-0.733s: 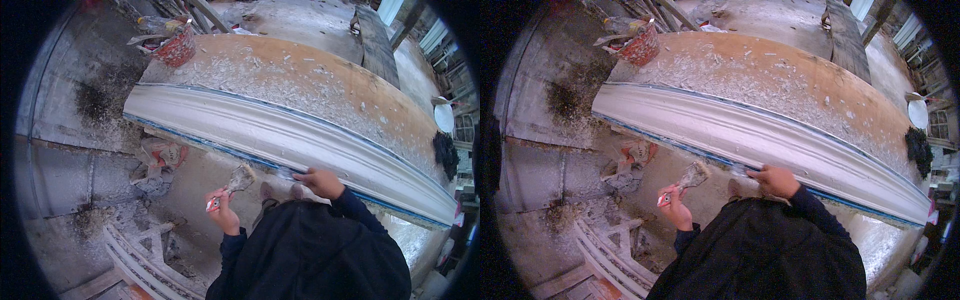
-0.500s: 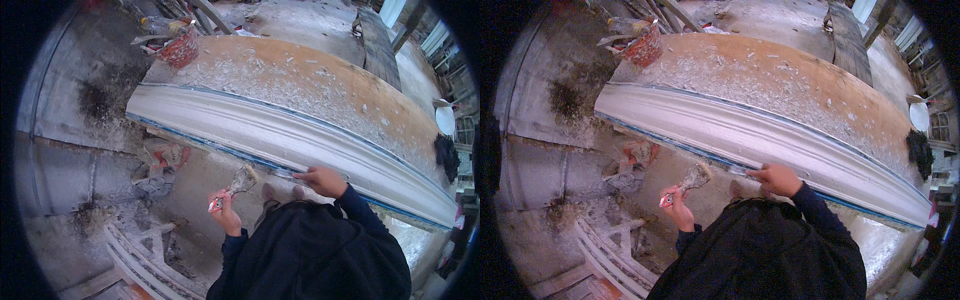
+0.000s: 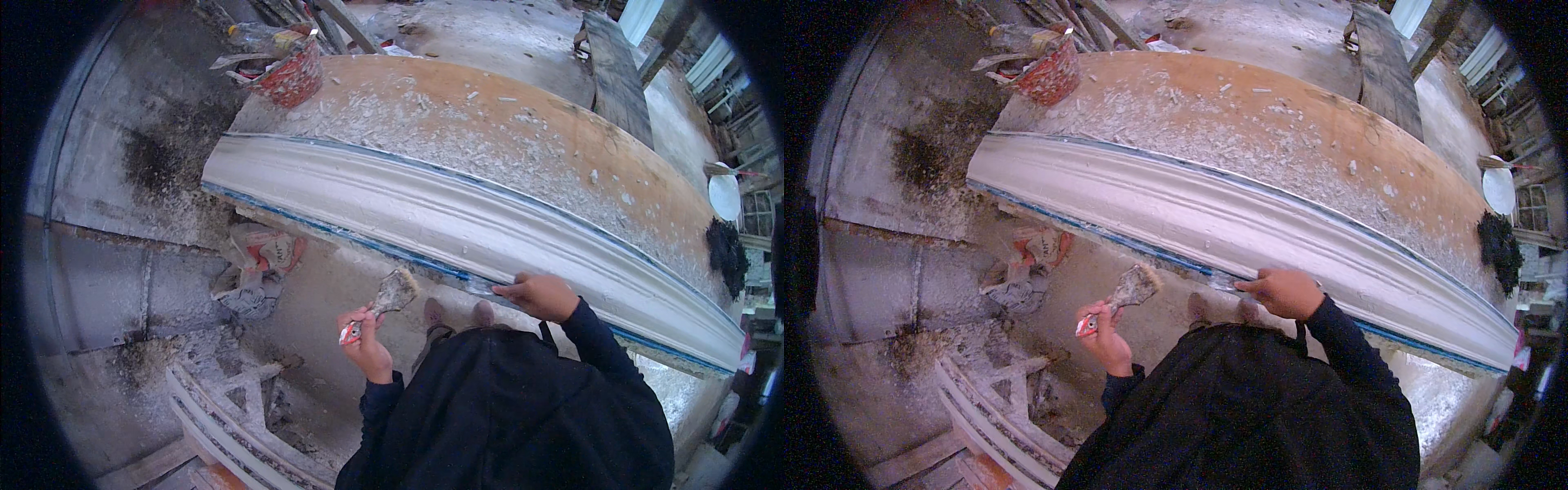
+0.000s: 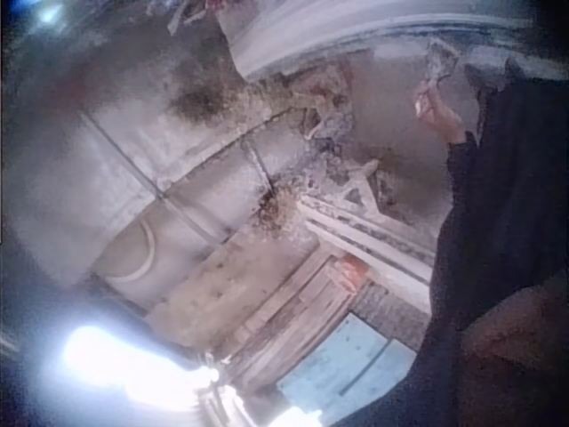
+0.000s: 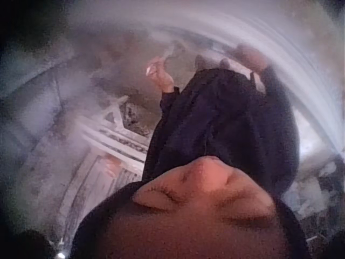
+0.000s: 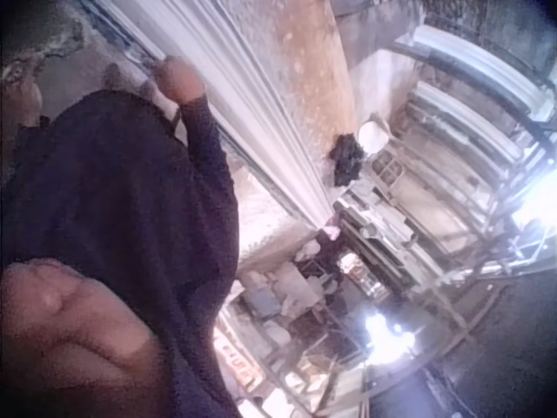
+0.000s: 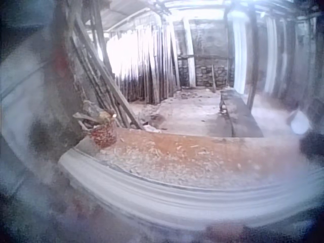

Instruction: The person applies a white adhesive along the edge of a long white molding piece using a brush and a scraper. They repeatedly dip the brush into a bucket and spread the adhesive along the molding's groove, then smooth it with the scraper.

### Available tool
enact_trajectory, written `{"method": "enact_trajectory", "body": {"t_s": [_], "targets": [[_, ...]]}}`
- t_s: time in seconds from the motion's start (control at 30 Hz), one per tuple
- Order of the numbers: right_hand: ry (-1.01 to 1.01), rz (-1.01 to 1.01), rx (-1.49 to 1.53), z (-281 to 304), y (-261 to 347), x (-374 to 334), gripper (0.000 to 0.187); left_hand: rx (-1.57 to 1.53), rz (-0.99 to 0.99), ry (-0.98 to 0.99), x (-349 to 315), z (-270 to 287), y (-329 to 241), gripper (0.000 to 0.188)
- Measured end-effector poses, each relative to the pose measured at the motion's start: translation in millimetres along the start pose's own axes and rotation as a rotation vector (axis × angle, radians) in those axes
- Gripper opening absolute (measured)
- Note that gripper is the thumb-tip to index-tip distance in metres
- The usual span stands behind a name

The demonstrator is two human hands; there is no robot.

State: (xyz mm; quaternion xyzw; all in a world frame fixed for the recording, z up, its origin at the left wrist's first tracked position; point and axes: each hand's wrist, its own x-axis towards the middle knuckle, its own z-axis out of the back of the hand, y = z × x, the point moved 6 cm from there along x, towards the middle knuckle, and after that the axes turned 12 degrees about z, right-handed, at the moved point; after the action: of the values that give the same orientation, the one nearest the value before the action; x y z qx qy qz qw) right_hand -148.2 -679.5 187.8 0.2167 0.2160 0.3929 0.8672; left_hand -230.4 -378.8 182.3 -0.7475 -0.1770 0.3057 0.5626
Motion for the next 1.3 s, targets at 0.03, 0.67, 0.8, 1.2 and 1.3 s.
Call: {"method": "enact_trajectory", "body": {"t_s": [0.03,0.67,0.8,1.2,1.3], "targets": [[0.002,0.011,-0.018,0.4,4.8,11.8,0.032,0.000,-0.005,-0.001,-0.5,-0.2,-1.3,0.012],[-0.612,-0.242,0.963,13.7,-31.6,-6.5,0.034,-0.010,0.263,0.542,-33.6,-106.5,43.3,0.007],[-0.854,-0.316,0.979,22.3,-45.6,-62.0,0.033,0.103,0.043,0.848,-51.3,-169.3,70.2,0.004],[-0.982,-0.334,0.941,10.0,-49.0,-103.2,0.029,0.622,-0.635,0.026,65.0,-31.8,-38.4,0.004],[-0.966,-0.318,0.903,12.4,-42.0,-104.8,0.029,0.537,-0.616,0.126,43.7,-59.5,-49.3,0.005]]}}
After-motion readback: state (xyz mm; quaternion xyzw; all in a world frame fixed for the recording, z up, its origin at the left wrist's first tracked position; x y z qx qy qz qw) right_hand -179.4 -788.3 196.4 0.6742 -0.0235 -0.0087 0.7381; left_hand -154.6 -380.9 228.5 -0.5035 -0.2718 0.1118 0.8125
